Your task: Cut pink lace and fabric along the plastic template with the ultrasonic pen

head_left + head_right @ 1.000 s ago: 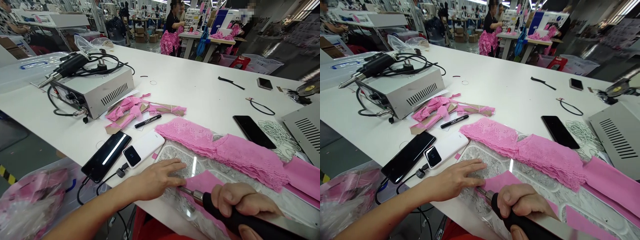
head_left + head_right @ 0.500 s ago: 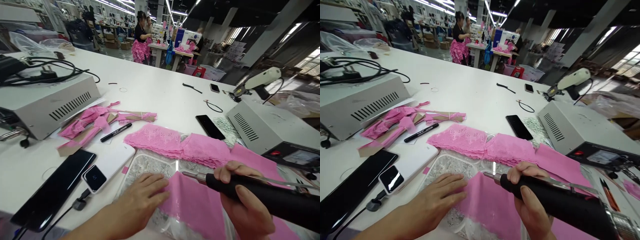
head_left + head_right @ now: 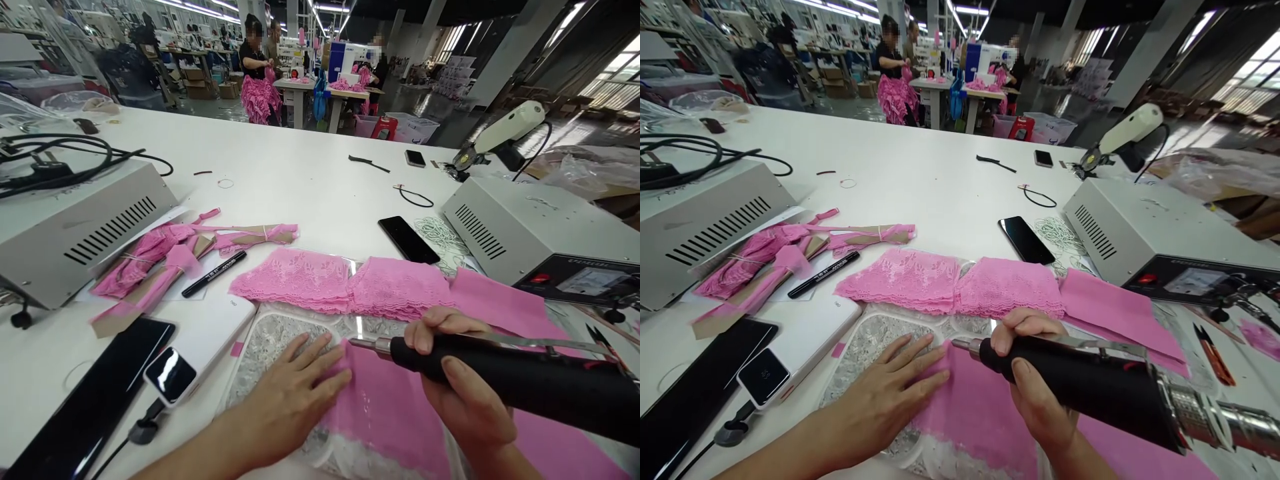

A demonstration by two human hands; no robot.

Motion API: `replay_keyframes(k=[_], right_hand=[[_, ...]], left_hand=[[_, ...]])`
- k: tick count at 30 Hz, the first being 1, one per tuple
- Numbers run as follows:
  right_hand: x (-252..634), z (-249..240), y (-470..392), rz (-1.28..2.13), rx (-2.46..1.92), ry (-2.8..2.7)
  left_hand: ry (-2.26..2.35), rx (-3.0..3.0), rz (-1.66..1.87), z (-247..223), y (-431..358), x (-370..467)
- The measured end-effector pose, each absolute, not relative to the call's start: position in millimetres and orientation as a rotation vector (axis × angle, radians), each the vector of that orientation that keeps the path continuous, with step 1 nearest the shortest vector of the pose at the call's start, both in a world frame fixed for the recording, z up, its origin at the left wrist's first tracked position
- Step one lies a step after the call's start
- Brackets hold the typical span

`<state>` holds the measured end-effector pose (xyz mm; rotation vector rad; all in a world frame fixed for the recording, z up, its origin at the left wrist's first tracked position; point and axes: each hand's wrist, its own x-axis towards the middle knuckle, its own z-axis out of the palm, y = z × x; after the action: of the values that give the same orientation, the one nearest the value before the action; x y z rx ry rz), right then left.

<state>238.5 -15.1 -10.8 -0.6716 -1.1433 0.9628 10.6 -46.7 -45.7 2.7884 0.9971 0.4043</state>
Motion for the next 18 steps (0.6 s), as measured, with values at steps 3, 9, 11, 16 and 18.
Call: replay_keyframes(k=[3,9,11,16,18], right_hand=[[237.8,-11.5,-15.0,0.969,-0.663,-1.159],[234.2,-12.8,-15.0,0.969,-0.670,-1.179],[232.8,-13.1,-14.9,0.968,-0.676,-1.180],[231.3,-13.1,-14.0,0.955,-0.689,-1.188],[232.0,-12.6,-14.0,0.943,-0.702,-1.198]], left_hand=[[0.995,2.788,0.414,-45.2,-45.7,11.2],[0.987,2.777,0.413,-43.9,-45.1,11.2],[0.984,2.775,0.413,-43.5,-45.0,11.0],[0.970,2.760,0.436,-43.6,-44.7,10.9],[0.970,2.752,0.447,-43.3,-44.6,11.2]])
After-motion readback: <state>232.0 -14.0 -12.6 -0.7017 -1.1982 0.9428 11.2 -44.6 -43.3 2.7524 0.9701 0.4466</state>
